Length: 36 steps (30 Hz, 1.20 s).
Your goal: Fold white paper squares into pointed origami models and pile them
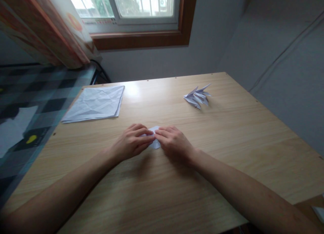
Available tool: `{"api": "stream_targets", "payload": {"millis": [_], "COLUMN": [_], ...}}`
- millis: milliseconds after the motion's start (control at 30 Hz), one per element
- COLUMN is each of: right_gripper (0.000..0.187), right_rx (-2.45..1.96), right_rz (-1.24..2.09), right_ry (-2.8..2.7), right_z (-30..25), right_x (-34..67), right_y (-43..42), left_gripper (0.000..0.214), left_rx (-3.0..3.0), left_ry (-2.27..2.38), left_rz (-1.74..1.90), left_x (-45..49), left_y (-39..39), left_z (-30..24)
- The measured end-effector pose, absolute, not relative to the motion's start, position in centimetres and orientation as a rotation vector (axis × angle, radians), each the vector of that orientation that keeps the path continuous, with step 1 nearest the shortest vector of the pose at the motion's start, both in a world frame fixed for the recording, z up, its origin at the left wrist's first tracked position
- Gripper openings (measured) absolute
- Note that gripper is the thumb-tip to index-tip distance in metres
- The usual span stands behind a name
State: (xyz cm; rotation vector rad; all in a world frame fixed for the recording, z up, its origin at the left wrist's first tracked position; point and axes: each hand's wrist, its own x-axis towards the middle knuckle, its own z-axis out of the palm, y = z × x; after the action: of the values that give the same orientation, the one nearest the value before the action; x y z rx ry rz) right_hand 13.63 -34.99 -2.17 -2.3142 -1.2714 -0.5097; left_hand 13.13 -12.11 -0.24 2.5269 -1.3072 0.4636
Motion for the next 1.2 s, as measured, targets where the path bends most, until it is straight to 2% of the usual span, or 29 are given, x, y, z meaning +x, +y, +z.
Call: {"api": "stream_targets", "payload": {"millis": [167, 367, 567, 667, 900, 1000, 1200], "right_gripper": [0.025, 0.017, 0.029, 0.027, 0.022, 0.027, 0.022], "right_rx": [-2.338, -2.426, -2.593, -2.605, -2.356, -2.26, -2.301], "right_rz": [-0.514, -0.587, -0.651, -0.64, -0.582, -0.626, -0.625], "right_ry": [-1.307, -1.231, -1.075, -1.077, -1.43, -1.564, -1.709], "right_z": [-1.9, -1.2, -0.9, -0.9, -1.0, -1.1, -1.1], "right_x": [13.5, 13.1, 12.9, 13.0, 13.8, 14.2, 14.2], "right_y": [-34.9, -35.1, -35.4, -35.5, -36.0, -36.5, -36.8], "left_gripper": [0.02, 0.019, 0.018, 0.018, 0.018, 0.017, 0.018], "left_rx": [2.495, 2.492, 2.473, 2.468, 2.497, 2.482, 2.463], "left_ry": [-1.306, -1.289, -1.275, -1.266, -1.276, -1.287, -1.285], "left_rz": [0.457, 0.448, 0.438, 0.412, 0.375, 0.383, 0.439], "left_x": [13.2, 13.2, 13.2, 13.1, 13.1, 13.1, 13.0], "left_y": [-12.1, -12.1, -12.0, -12.0, -12.0, -12.0, -12.0], "left_z": [-0.3, -0.3, -0.4, -0.3, 0.0, 0.0, -0.2]}}
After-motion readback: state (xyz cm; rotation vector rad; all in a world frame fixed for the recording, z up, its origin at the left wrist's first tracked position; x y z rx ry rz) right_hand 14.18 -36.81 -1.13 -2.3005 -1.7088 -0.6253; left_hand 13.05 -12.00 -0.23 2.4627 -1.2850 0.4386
